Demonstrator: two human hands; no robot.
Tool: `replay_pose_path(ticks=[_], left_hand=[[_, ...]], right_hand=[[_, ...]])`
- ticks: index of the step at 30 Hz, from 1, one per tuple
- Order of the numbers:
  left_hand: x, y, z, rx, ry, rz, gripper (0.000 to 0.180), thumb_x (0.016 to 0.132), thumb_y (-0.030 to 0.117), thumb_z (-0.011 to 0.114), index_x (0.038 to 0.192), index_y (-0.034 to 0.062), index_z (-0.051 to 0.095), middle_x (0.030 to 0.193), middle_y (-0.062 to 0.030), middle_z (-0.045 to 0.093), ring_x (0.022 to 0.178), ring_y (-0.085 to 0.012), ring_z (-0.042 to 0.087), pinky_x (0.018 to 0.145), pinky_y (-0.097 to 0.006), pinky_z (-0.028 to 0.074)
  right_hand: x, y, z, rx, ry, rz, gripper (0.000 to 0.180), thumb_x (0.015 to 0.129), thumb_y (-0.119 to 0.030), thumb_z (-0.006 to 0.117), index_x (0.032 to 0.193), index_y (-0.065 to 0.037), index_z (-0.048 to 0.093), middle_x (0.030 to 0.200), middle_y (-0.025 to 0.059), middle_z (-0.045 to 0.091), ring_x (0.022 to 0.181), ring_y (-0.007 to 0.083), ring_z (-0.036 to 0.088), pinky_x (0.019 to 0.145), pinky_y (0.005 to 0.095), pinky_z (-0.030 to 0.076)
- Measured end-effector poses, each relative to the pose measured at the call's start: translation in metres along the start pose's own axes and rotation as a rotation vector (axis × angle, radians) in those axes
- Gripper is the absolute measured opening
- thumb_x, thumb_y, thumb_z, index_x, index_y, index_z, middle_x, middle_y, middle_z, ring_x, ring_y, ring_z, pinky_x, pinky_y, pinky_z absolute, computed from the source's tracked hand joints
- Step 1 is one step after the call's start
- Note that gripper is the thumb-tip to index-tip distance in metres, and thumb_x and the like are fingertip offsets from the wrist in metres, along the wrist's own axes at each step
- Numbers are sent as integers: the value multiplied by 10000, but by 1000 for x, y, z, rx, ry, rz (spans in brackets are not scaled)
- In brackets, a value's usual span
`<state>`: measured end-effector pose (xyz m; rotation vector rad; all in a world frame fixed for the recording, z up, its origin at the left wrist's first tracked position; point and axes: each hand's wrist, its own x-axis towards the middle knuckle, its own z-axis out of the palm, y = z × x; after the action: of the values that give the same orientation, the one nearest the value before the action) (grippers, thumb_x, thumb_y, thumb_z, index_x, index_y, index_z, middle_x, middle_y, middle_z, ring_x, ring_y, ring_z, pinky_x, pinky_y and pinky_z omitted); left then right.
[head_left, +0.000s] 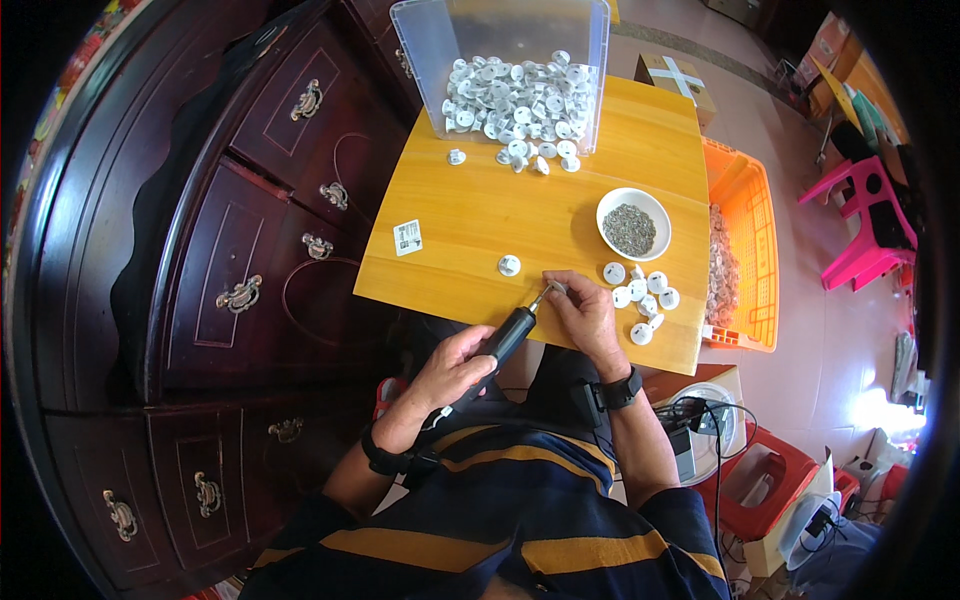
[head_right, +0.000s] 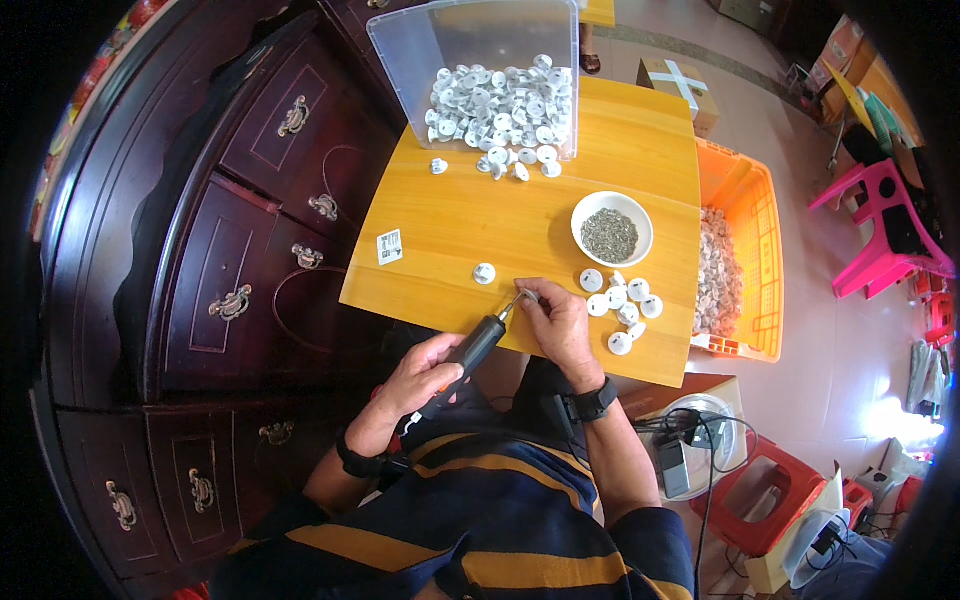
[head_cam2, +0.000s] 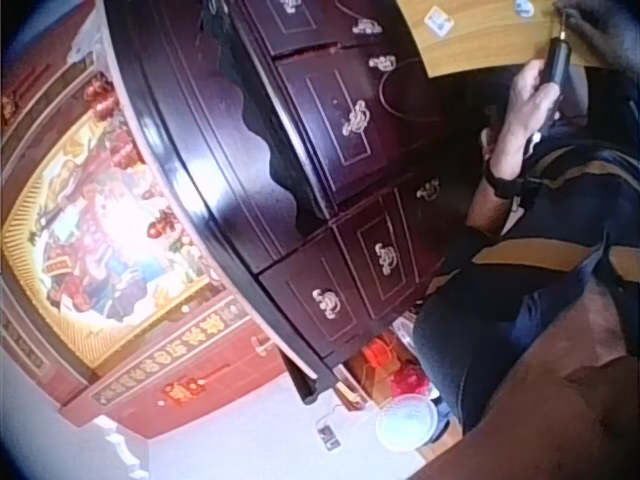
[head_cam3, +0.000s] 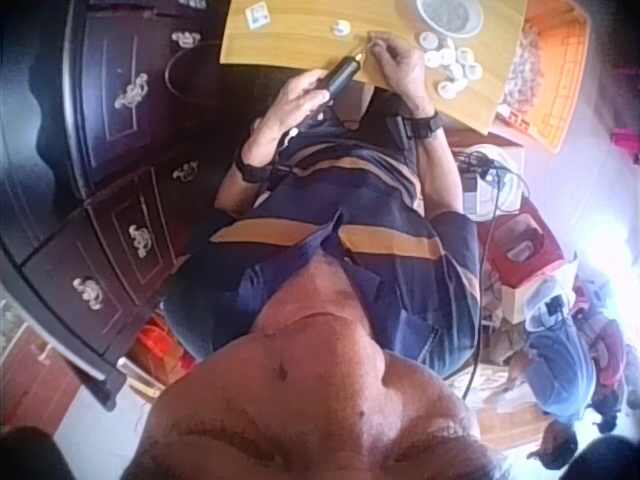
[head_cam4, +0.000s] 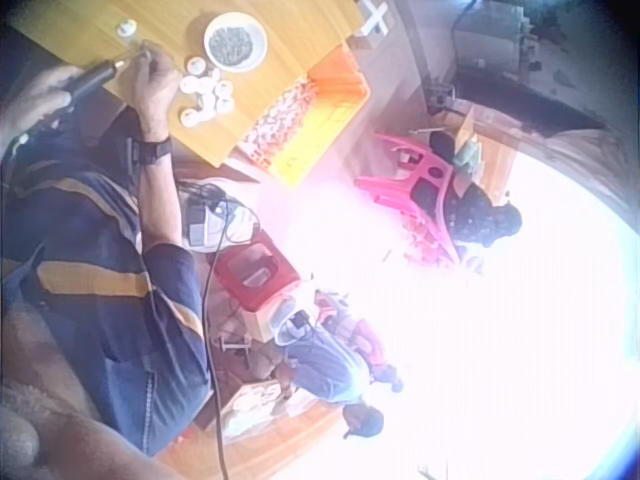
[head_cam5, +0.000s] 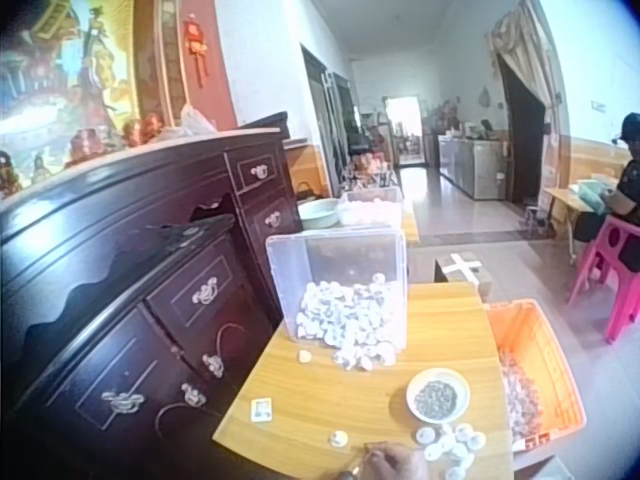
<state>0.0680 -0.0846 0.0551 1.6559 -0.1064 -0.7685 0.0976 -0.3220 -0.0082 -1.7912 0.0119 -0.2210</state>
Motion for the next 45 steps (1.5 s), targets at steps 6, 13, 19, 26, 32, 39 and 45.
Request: replay_pose_path(ticks=[6, 13, 19, 26, 32, 39, 45], left_hand=[[0, 0, -1, -5, -9, -7, 388, 909, 78, 575, 1284, -11, 531, 842, -40, 617, 621, -80, 596, 571, -235, 517], [1, 0, 0, 5, -5, -2, 382, 910, 81, 576, 1278, -11, 533, 841, -39, 620, 617, -78, 595, 570, -230, 513], [1, 1, -1, -16, -6, -13, 382, 912, 88, 575, 1278, -11, 533, 844, -41, 625, 620, -77, 598, 572, -229, 512], [1, 3, -1, -69, -74, -13, 379, 937, 135, 544, 1289, -6, 526, 868, -64, 648, 634, -98, 626, 593, -241, 522], [1, 3, -1, -81, -97, -10, 395, 944, 156, 556, 1302, -7, 516, 880, -64, 648, 650, -104, 630, 618, -247, 528], [-9, -5, -8, -46, -69, 18, 393, 942, 140, 577, 1307, 8, 518, 887, -58, 625, 673, -102, 618, 619, -249, 529], [-14, -14, -14, -59, -35, 20, 379, 949, 126, 573, 1307, 14, 518, 895, -54, 619, 688, -92, 610, 622, -244, 532]], right_hand=[[0, -3, 0, -1, 6, -4, 220, 868, -21, 676, 1083, -29, 719, 780, 77, 707, 662, 94, 622, 645, 254, 515], [1, 2, 1, 4, 3, -4, 229, 861, -16, 676, 1086, -30, 718, 770, 73, 699, 648, 97, 606, 631, 259, 506], [1, 0, 1, 4, 0, -9, 224, 862, -20, 677, 1083, -29, 718, 767, 74, 696, 652, 99, 611, 635, 256, 507], [0, 10, 4, 143, 6, 52, 225, 881, -13, 664, 1103, -13, 703, 822, 43, 710, 718, 77, 625, 684, 237, 515], [-2, 5, -2, 233, -13, 145, 211, 897, -12, 652, 1104, -11, 697, 907, 48, 714, 798, 103, 654, 739, 246, 524], [-23, -21, -25, -364, 108, -156, 215, 878, -46, 654, 1084, -75, 709, 947, 121, 615, 796, 320, 648, 706, 376, 531], [-28, -26, -43, -677, 92, -136, 238, 794, -52, 696, 1027, -91, 668, 980, 159, 582, 831, 381, 642, 708, 442, 539]])
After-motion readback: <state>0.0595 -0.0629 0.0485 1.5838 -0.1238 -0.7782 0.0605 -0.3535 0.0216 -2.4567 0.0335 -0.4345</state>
